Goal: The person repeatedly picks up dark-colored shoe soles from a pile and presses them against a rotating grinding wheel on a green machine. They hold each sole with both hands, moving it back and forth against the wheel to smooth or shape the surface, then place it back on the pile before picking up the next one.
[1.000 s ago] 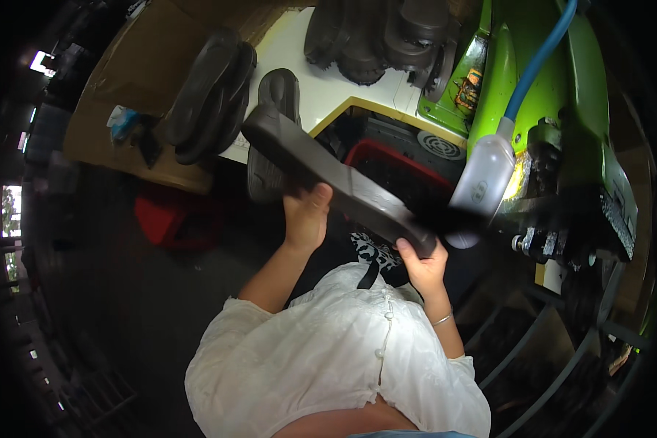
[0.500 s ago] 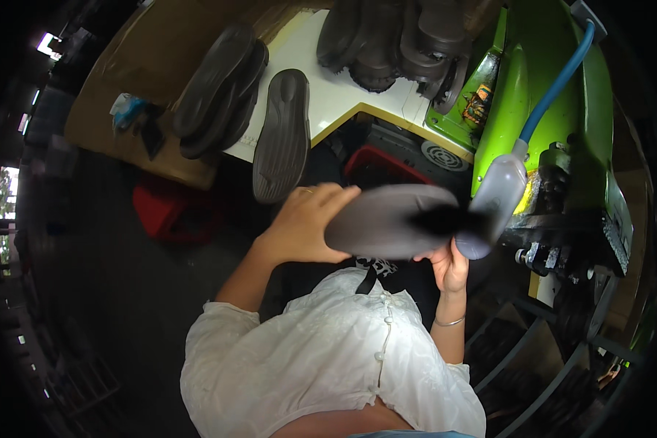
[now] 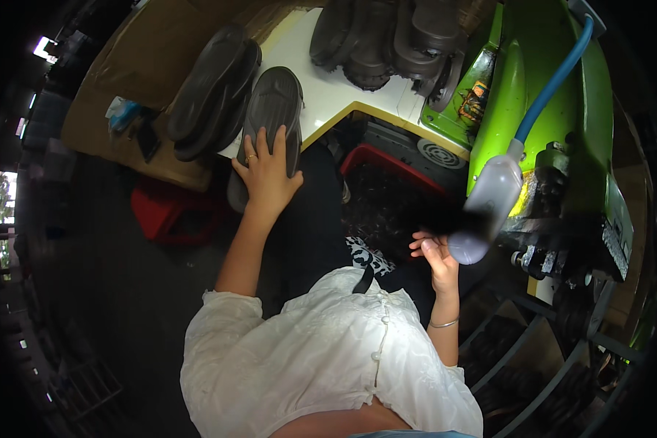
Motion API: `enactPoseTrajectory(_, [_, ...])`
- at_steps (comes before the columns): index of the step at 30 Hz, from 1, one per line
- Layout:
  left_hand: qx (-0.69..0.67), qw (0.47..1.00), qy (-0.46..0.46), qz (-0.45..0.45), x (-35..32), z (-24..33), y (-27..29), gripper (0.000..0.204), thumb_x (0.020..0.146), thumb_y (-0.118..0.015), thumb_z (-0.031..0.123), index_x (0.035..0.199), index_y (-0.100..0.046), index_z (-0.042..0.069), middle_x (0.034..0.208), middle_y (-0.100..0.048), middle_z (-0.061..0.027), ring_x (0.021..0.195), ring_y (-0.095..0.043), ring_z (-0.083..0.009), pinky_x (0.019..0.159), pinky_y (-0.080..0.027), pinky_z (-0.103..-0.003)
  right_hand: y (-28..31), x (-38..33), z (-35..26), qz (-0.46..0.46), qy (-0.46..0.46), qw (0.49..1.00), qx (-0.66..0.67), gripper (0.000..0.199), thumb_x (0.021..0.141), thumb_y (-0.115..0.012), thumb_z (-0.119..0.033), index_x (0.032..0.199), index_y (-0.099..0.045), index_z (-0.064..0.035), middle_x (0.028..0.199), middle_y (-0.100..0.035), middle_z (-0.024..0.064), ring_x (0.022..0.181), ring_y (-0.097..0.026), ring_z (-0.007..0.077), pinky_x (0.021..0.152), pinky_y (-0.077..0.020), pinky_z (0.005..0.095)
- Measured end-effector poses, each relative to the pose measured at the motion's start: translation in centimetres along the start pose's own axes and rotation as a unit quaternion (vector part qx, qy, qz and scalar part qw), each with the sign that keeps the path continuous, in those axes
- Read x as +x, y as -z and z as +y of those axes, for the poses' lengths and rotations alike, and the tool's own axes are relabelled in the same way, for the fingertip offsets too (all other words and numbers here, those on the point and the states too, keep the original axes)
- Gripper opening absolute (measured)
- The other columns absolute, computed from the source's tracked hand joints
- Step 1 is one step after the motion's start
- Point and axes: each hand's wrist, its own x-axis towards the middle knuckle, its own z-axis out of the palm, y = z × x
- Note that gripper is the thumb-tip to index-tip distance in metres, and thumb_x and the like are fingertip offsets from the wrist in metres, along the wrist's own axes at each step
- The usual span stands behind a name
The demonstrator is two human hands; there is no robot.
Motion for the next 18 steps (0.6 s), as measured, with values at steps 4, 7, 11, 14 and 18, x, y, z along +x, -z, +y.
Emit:
enactPoseTrajectory(4, [-0.003, 1.0, -0.005, 0.008, 3.5, -2.3, -0.3, 0.079, 0.063, -0.069, 0.023, 0.131, -0.03, 0.017, 0.135, -0.028, -0.0157, 0.125, -0.023, -0.0421, 0.091, -0.022, -0.066, 0.1, -0.2, -0.5, 0.034, -0.01, 0.999, 0.017, 0.028, 0.082, -0.055, -0.01, 0.104, -0.049, 0.0066, 0.096, -0.056, 0.0175, 0.079, -0.058, 0.019, 0.066, -0.0496, 0.0284])
enactPoseTrajectory(7, [-0.045, 0.999, 0.023, 0.001, 5.7, -3.6, 0.8, 0.074, 0.061, -0.073, 0.034, 0.123, -0.039, 0.014, 0.131, -0.031, -0.0209, 0.123, -0.026, -0.0414, 0.092, -0.028, -0.059, 0.3, -0.5, -0.7, 0.05, -0.02, 0.998, 0.025, 0.027, 0.082, -0.056, -0.008, 0.103, -0.051, 0.0074, 0.094, -0.057, 0.0167, 0.078, -0.059, 0.0187, 0.065, -0.0497, 0.0278])
enactPoseTrajectory(11, [-0.082, 0.992, 0.091, 0.006, 7.2, -4.0, 1.7, 0.072, 0.06, -0.073, 0.042, 0.117, -0.045, 0.011, 0.125, -0.038, -0.0215, 0.115, -0.038, -0.0394, 0.093, -0.032, -0.052, 0.0, -0.8, -1.3, 0.034, -0.046, 0.997, 0.047, 0.028, 0.082, -0.055, -0.005, 0.108, -0.05, 0.0056, 0.098, -0.058, 0.0112, 0.085, -0.057, 0.0148, 0.069, -0.0477, 0.0249])
enactPoseTrajectory(14, [-0.138, 0.989, 0.041, 0.043, 6.3, -1.5, 3.0, 0.069, 0.059, -0.074, 0.042, 0.115, -0.047, 0.011, 0.119, -0.043, -0.0197, 0.11, -0.043, -0.0379, 0.093, -0.034, -0.046, -0.3, -0.8, -1.1, 0.06, -0.057, 0.996, 0.017, 0.029, 0.083, -0.057, -0.009, 0.107, -0.052, 0.0048, 0.094, -0.06, 0.0118, 0.079, -0.059, 0.0151, 0.066, -0.0489, 0.025])
enactPoseTrajectory(18, [-0.303, 0.943, -0.137, 0.007, -0.2, 3.5, 4.4, 0.068, 0.056, -0.077, 0.035, 0.114, -0.048, 0.012, 0.116, -0.043, -0.0196, 0.108, -0.043, -0.0371, 0.091, -0.034, -0.044, -1.4, 0.2, -1.2, 0.034, -0.087, 0.996, 0.004, 0.029, 0.086, -0.055, -0.016, 0.11, -0.053, -0.0001, 0.098, -0.061, 0.0074, 0.085, -0.058, 0.0117, 0.071, -0.0473, 0.0227])
